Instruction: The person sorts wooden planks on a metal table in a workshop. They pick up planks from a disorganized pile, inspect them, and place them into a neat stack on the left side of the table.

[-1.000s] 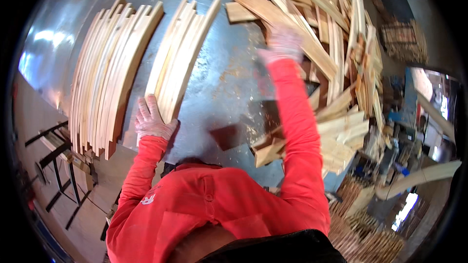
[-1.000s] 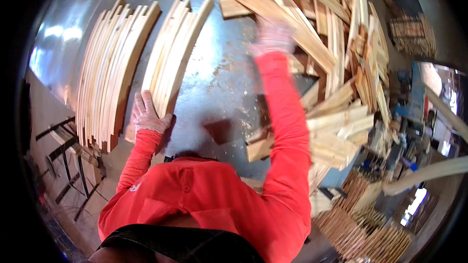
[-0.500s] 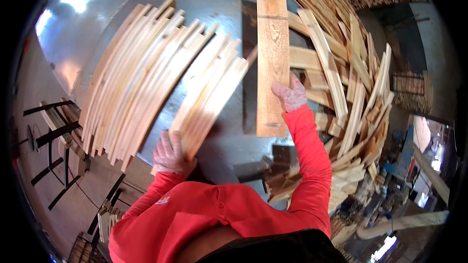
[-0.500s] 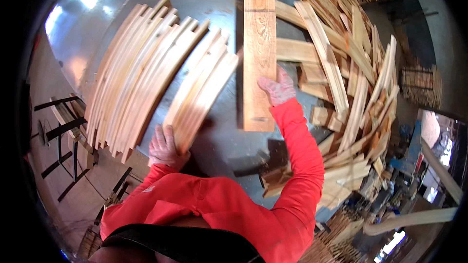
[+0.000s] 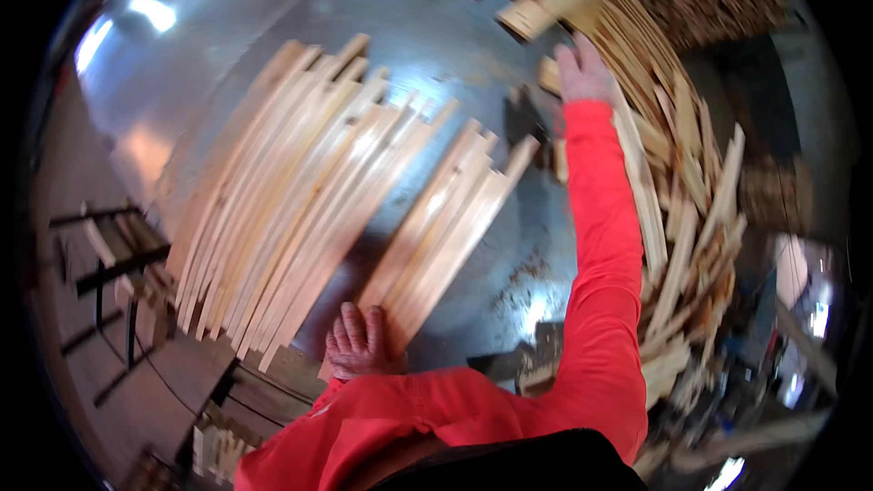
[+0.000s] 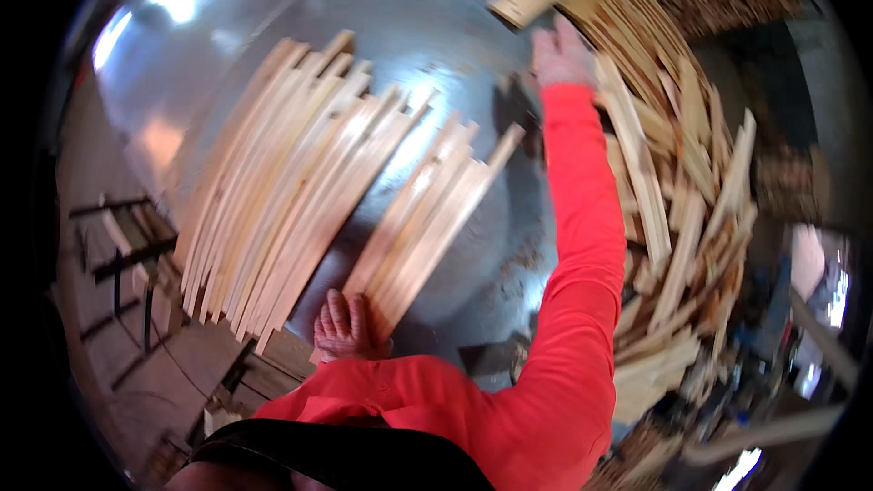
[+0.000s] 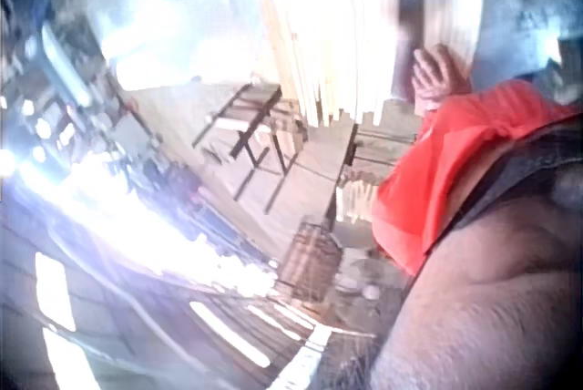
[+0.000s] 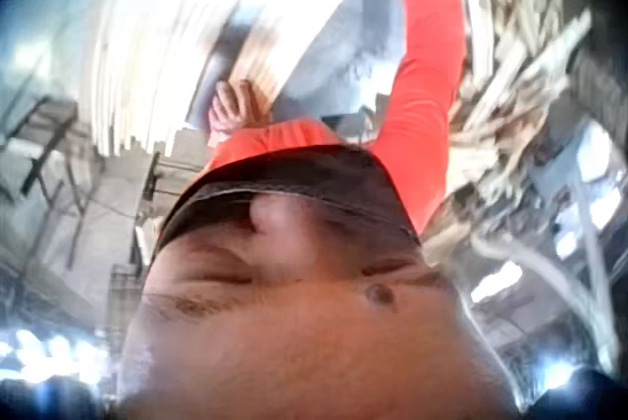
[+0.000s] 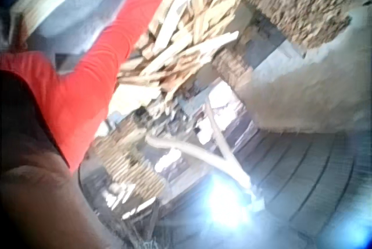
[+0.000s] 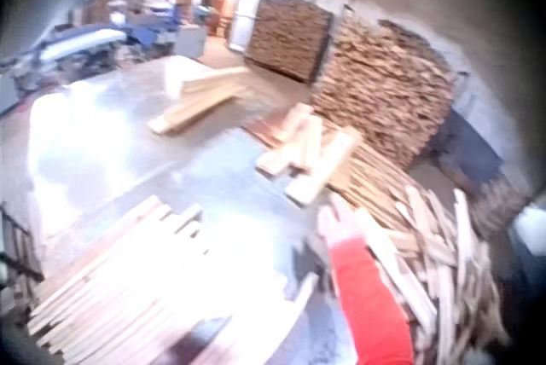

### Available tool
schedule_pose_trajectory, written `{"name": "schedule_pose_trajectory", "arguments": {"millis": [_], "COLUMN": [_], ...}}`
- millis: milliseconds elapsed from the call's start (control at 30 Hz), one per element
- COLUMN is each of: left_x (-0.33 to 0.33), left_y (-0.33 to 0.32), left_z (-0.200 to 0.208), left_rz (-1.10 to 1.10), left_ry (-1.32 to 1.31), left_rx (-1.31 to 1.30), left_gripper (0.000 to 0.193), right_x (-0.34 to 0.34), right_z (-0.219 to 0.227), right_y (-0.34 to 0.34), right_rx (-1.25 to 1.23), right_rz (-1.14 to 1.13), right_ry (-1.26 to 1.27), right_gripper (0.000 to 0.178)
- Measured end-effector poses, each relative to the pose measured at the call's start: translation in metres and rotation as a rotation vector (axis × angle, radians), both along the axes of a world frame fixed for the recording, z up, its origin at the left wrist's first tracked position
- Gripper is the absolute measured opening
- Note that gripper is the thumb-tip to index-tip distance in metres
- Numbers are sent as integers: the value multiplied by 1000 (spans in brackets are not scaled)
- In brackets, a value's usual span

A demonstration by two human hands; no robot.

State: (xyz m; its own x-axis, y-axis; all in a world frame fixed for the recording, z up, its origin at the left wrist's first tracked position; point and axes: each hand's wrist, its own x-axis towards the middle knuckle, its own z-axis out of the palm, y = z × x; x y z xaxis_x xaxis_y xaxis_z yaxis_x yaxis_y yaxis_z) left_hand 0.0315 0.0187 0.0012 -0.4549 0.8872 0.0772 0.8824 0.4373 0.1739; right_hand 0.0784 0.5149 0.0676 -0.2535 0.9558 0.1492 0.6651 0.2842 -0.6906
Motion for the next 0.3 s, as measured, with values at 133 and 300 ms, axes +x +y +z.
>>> {"name": "schedule_pose_trajectory", "arguments": {"millis": [133, 300], "left_x": [6, 12], "left_y": [-5, -5], "left_z": [6, 2], "left_rz": [-54, -77], "left_ry": [-82, 49], "left_rx": [-66, -84], "left_gripper": [104, 110], "right_x": [253, 371], "right_z": [-23, -43], "right_y": [0, -37], "right_rx": [66, -318], "right_rz": [-344, -261], "right_ry": [-973, -1246], "right_gripper": [81, 104]}}
